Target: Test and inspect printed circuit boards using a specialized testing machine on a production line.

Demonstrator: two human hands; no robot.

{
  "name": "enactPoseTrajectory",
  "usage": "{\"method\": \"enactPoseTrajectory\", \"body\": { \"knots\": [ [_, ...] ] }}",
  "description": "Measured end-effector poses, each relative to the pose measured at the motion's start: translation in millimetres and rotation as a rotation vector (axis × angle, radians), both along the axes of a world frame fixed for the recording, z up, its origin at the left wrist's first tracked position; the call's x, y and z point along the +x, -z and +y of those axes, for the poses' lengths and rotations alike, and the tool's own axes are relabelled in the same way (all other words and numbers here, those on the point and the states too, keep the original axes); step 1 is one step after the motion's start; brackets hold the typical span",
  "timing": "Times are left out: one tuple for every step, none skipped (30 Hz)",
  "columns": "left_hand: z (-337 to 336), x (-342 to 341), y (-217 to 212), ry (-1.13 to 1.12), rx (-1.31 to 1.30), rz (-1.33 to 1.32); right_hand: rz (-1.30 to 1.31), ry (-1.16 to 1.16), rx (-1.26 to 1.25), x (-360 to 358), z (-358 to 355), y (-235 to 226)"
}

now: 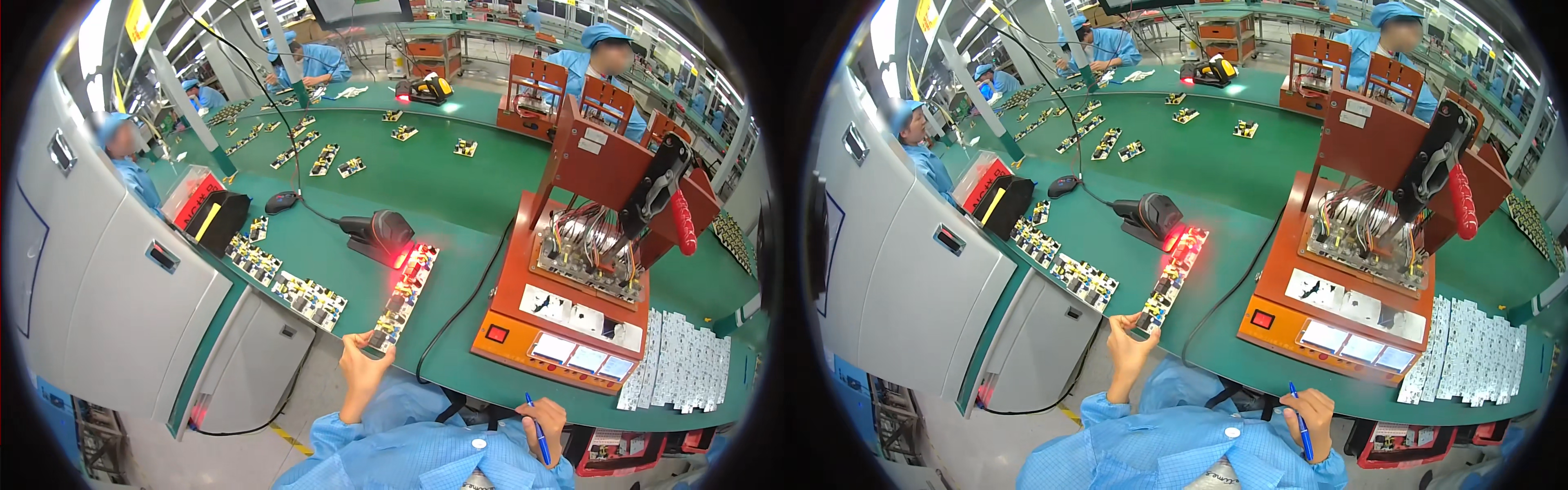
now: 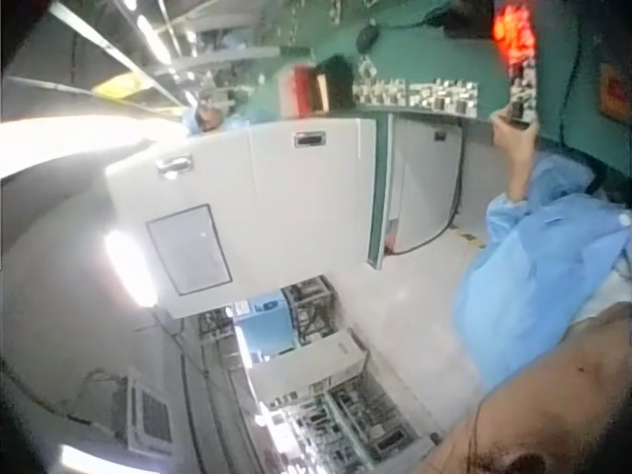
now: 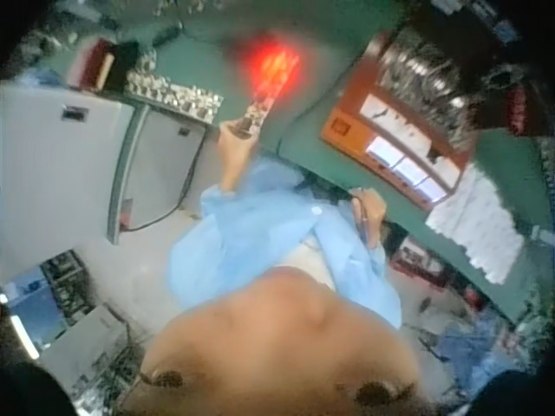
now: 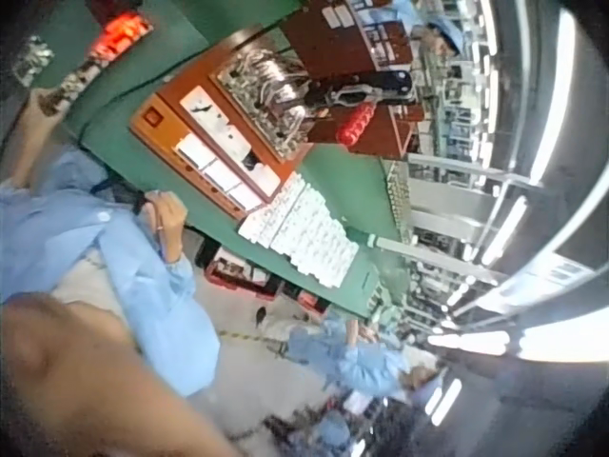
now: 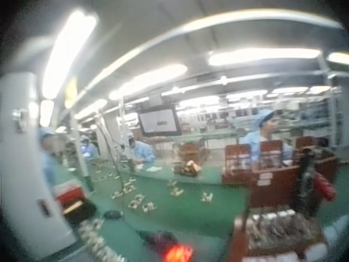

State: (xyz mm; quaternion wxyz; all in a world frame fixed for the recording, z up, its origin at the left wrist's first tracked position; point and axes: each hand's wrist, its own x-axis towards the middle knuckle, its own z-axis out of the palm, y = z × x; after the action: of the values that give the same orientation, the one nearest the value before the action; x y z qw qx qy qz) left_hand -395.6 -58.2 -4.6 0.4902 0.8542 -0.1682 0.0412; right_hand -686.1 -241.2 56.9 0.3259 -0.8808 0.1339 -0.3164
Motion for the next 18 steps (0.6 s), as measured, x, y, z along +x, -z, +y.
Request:
{"method": "enactPoseTrajectory", "body": {
  "knots": [
    [-1.1,0.6,-4.7,-0.011,0.013,0.040,-0.001,0.000,0.000,-0.9,2.4,-2.1],
    [-5.1,4.2,-5.4,-0.011,0.015,0.042,0.000,0.000,0.001,-0.4,1.7,-1.6],
    [-8.8,7.9,-5.2,-0.002,0.054,-0.010,0.005,0.013,0.003,-0.8,1.1,-0.8],
    [-13.0,11.5,-4.9,0.008,0.093,-0.062,0.008,0.026,0.005,-1.4,0.6,-0.4],
    [-19.3,14.4,-3.5,0.014,0.102,-0.157,0.007,0.025,0.005,-2.1,0.2,-0.7],
    [-26.3,17.8,-3.3,0.015,0.104,-0.157,0.005,0.036,0.012,-2.8,0.6,-0.3],
    [-34.6,21.8,-4.5,0.024,0.139,-0.122,0.003,0.047,0.018,-3.3,0.7,0.4],
    [-43.6,25.5,-5.2,0.034,0.175,-0.085,0.004,0.049,0.020,-4.3,0.6,1.2],
    [-51.0,30.5,-5.4,0.034,0.204,-0.074,0.003,0.048,0.007,-4.8,1.3,1.6],
    [-57.6,36.0,-6.7,0.031,0.208,-0.074,0.003,0.048,-0.006,-5.1,2.1,1.5],
    [-65.6,41.2,-6.1,0.035,0.208,-0.070,0.006,0.053,-0.004,-6.2,3.5,1.3],
    [-69.6,45.6,-6.5,0.032,0.206,-0.069,0.006,0.054,-0.011,-6.9,4.1,-0.7],
    [-69.0,50.7,-4.5,0.037,0.198,-0.091,0.006,0.054,-0.019,-7.9,5.1,-2.1],
    [-71.6,52.6,-6.0,0.043,0.194,-0.092,0.006,0.060,-0.023,-10.0,4.5,-0.9],
    [-73.4,54.1,-8.1,0.050,0.203,-0.063,0.003,0.085,-0.015,-13.7,5.1,1.5],
    [-74.7,55.7,-9.2,0.056,0.212,-0.033,0.001,0.110,-0.006,-16.6,4.9,3.4],
    [-73.0,57.6,-10.0,0.054,0.229,-0.026,-0.001,0.112,-0.006,-18.8,5.1,4.3],
    [-72.7,57.9,-11.4,0.055,0.229,-0.028,0.012,0.123,-0.003,-21.0,4.6,5.4]
  ]
}}
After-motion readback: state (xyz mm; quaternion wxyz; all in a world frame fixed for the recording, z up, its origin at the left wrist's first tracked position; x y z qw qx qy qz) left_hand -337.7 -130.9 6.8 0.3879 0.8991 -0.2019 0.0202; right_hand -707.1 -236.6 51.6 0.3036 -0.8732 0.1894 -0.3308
